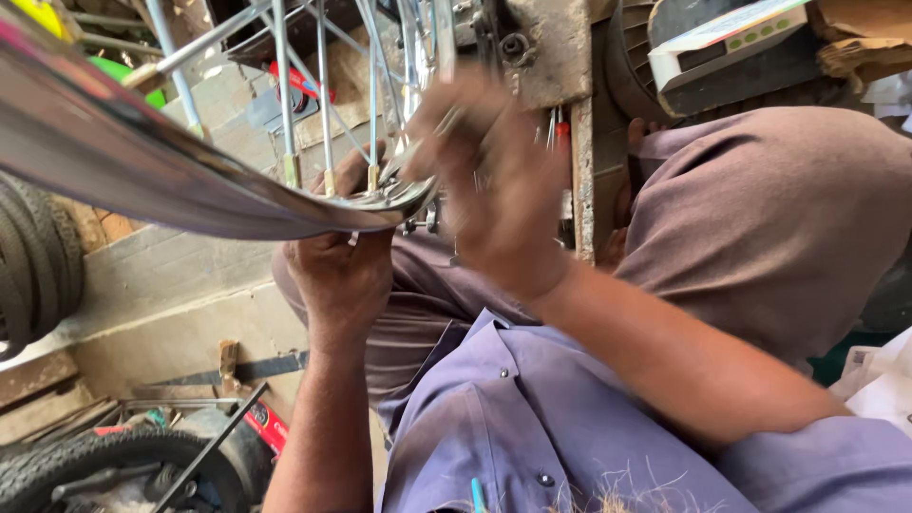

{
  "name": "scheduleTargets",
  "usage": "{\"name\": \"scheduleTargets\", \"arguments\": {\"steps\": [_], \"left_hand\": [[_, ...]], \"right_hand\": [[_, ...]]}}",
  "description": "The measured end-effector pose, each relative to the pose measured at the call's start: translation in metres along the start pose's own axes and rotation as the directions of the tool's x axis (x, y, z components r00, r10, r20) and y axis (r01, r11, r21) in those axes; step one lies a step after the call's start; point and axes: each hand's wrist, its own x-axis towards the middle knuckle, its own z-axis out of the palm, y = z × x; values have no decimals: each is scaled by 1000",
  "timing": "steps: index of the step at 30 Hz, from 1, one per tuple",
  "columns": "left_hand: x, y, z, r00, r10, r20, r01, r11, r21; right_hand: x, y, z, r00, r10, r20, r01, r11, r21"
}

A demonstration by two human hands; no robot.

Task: The person is sitting on the floor and using a spoke wrench to tighten the spokes on a bicycle wheel. They systematically move around the wheel, adjusting each spoke in turn.

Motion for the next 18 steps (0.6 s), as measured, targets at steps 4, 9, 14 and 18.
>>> {"name": "scheduleTargets", "arguments": {"steps": [4,9,14,18], "left_hand": [[3,-9,3,982,190,7,-187,973,-136],[-1,-8,1,992,120,41,-118,991,-58],[-1,-1,-2,997,80,2,-80,997,16],[2,1,-1,988,150,26,-150,989,4]], "right_hand": [[7,-3,5,997,-69,26,71,995,-64],[46,-8,4,721,688,82,-575,528,624],[6,-17,4,1000,4,-18,-3,999,50],[7,-4,10,963,-261,67,265,962,-59]]}}
